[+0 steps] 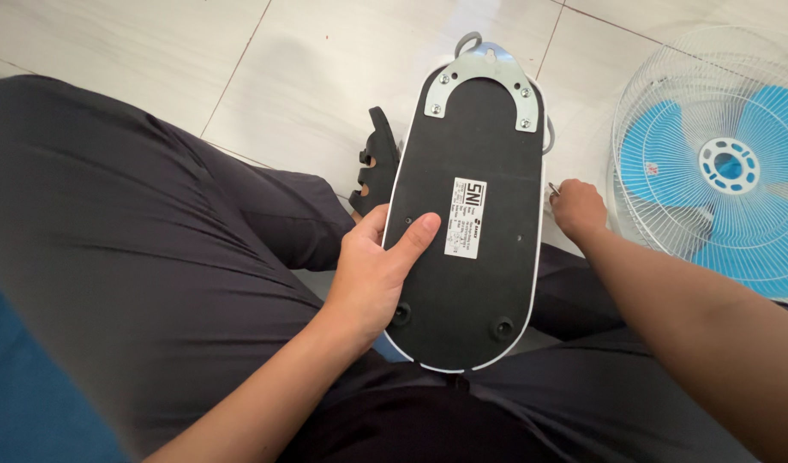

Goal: The person uses a screwdriver to tighten screws on the underside of a small white and black appliance, likely a fan base. The person holds the device steady with one hand while turning the screwdriver with the other, working on multiple screw locations.

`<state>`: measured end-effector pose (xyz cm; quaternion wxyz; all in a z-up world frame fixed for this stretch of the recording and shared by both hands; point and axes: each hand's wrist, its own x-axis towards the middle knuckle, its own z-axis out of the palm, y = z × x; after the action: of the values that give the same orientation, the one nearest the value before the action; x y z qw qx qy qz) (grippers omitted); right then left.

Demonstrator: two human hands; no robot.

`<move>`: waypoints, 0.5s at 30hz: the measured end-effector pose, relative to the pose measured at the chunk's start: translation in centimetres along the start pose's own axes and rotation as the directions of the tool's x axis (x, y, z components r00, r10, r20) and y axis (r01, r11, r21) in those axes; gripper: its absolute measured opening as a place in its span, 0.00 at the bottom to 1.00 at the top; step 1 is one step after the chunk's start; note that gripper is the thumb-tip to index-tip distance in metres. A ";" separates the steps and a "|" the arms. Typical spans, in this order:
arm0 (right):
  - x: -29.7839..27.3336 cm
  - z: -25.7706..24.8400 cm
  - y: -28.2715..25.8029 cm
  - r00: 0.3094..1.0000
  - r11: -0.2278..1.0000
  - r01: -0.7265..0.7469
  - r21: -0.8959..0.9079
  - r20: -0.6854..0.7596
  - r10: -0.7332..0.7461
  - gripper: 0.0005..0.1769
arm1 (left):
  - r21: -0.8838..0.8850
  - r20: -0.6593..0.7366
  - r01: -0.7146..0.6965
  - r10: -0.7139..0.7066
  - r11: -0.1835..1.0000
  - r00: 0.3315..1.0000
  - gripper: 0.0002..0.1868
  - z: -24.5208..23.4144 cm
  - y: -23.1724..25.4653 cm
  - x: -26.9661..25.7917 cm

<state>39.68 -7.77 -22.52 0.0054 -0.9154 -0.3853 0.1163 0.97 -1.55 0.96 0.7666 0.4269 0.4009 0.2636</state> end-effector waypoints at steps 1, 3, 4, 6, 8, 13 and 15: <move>0.0 0.0 0.1 1.000 1.000 0.001 0.002 -0.001 -0.001 0.15 | 0.004 -0.001 -0.006 0.006 1.000 1.000 0.23 0.0 0.0 0.0; 0.0 0.1 0.2 0.999 0.999 0.031 -0.026 -0.006 -0.032 0.14 | 0.012 -0.003 -0.014 0.014 1.000 1.000 0.23 0.0 0.0 0.0; 0.0 0.0 0.1 0.999 0.998 0.049 -0.040 -0.009 -0.049 0.13 | 0.005 0.000 -0.014 0.014 1.000 1.000 0.23 0.0 0.0 0.0; 0.1 -0.3 -0.1 0.999 0.998 0.037 -0.044 0.023 -0.036 0.12 | -0.006 0.005 -0.013 0.013 1.000 1.000 0.23 0.0 0.0 0.0; 0.0 -0.6 -0.1 0.998 0.998 0.037 -0.057 0.044 -0.034 0.11 | 0.010 -0.002 -0.013 0.013 1.000 1.000 0.23 0.0 0.0 0.0; -0.3 -1.1 -0.6 0.997 0.995 0.050 -0.084 0.056 -0.045 0.11 | -0.014 0.005 -0.014 0.014 1.000 1.000 0.23 -0.1 0.0 0.0; -0.5 -1.1 -0.8 0.998 0.997 0.041 -0.073 0.049 -0.037 0.11 | 0.015 0.000 -0.010 0.010 1.000 1.000 0.24 -0.1 0.0 0.0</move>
<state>39.02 -7.44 -21.25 -0.0354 -0.9042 -0.4071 0.1238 0.84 -1.53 0.91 0.7619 0.4345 0.4009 0.2645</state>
